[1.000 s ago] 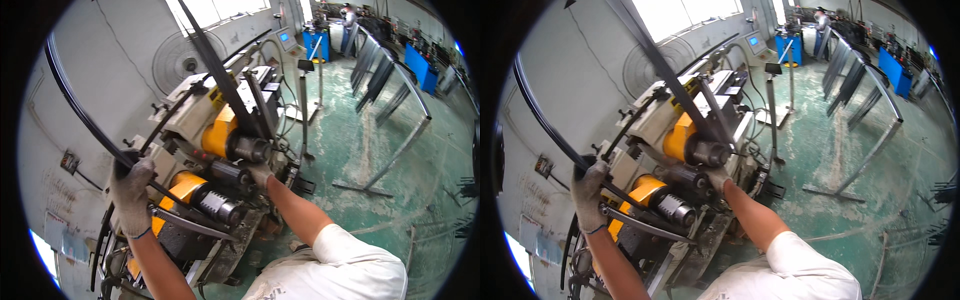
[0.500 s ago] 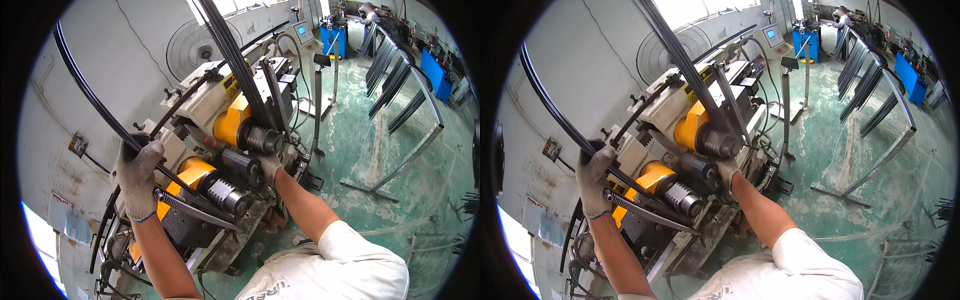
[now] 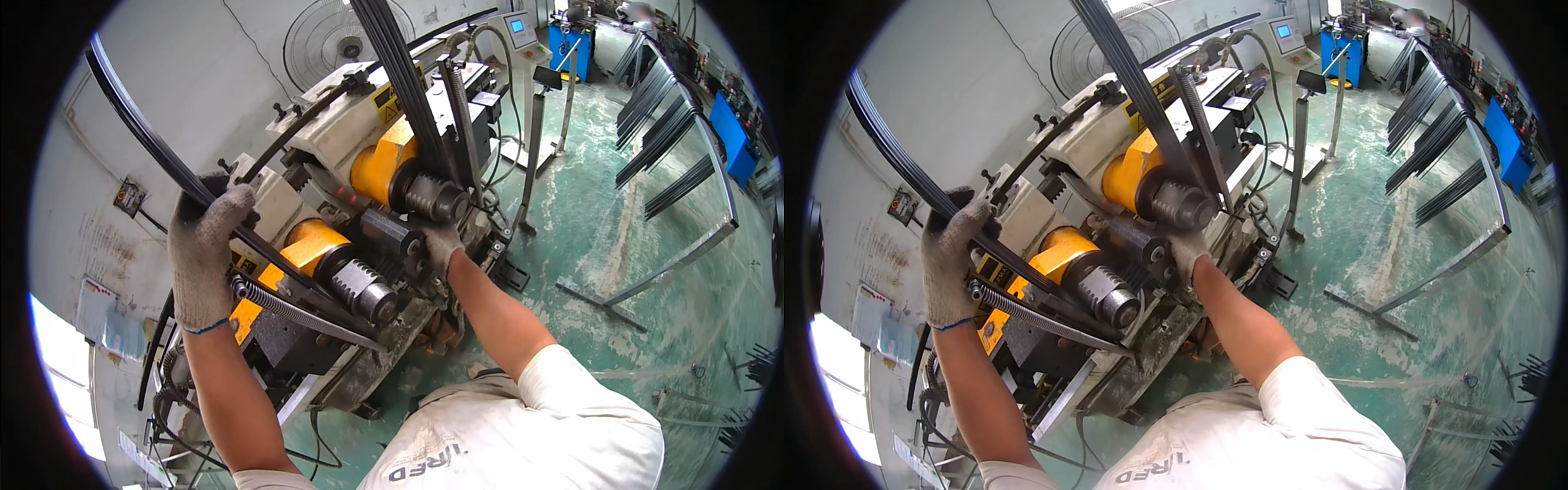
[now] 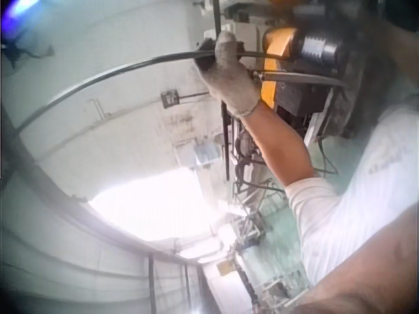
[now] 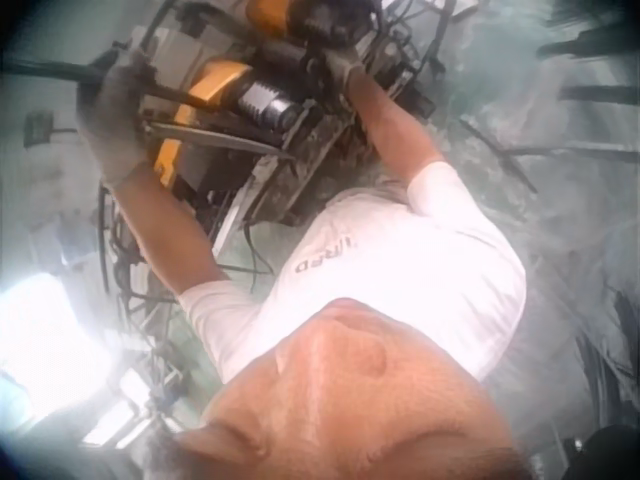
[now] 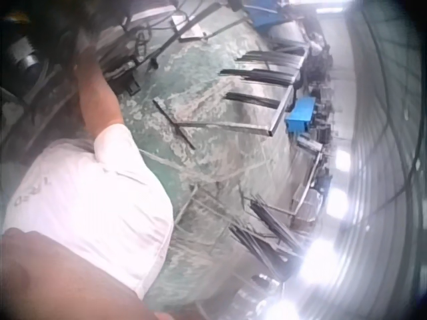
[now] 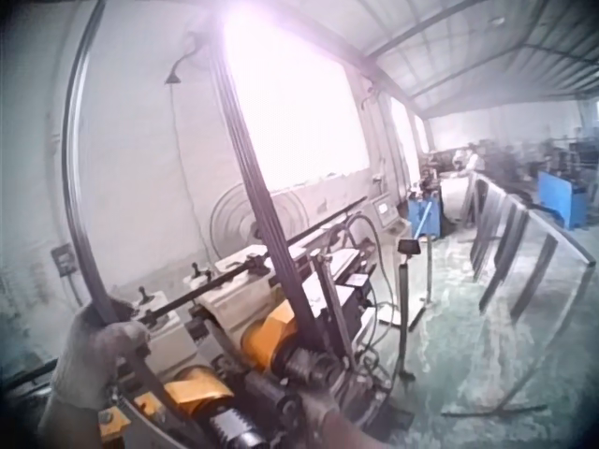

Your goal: The person repeatedly picks up straight metal rods, feeds them into a bending machine, and removes the bent rods to place them on a nearby rack. The process is repeated continuously throughout the clip.

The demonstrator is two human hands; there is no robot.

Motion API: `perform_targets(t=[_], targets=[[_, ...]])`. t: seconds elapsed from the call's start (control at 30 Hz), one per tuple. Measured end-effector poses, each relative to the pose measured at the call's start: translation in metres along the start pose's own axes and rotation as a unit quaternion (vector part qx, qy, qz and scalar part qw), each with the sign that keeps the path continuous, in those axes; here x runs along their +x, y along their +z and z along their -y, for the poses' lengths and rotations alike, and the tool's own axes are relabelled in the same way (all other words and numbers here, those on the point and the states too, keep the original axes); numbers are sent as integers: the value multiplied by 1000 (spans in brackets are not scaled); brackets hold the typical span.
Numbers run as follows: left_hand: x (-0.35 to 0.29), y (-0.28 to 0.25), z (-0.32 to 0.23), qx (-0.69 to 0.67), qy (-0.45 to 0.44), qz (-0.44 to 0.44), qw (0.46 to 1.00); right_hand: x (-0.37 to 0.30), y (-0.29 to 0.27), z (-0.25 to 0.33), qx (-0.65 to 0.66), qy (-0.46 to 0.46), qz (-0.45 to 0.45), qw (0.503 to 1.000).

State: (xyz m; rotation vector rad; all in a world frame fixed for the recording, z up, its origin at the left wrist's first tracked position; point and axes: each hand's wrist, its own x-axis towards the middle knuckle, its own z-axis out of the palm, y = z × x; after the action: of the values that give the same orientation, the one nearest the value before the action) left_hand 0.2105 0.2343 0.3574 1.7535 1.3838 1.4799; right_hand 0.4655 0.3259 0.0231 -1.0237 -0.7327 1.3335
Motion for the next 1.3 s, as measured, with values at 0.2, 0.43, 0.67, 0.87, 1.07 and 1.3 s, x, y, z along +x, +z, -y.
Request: perform_targets(t=[0.2, 0.43, 0.67, 0.87, 1.07, 1.3], targets=[[3, 4, -22, 53, 12, -7, 999, 41, -30, -55, -62, -113, 22, 991], [15, -23, -16, 178, 100, -16, 979, 16, -4, -21, 86, -6, 3, 996], [-2, -5, -23, 91, -5, -99, 991, 15, -11, -13, 119, 22, -7, 993], [-9, -40, 7, 174, -4, -8, 985, 26, -29, -47, 72, 35, -11, 997], [-22, -40, 0, 154, -48, -31, 986, 10, -19, -29, 91, 44, -36, 994], [-20, -54, 3, 208, -4, 15, 978, 10, -18, -28, 41, 38, -45, 997]])
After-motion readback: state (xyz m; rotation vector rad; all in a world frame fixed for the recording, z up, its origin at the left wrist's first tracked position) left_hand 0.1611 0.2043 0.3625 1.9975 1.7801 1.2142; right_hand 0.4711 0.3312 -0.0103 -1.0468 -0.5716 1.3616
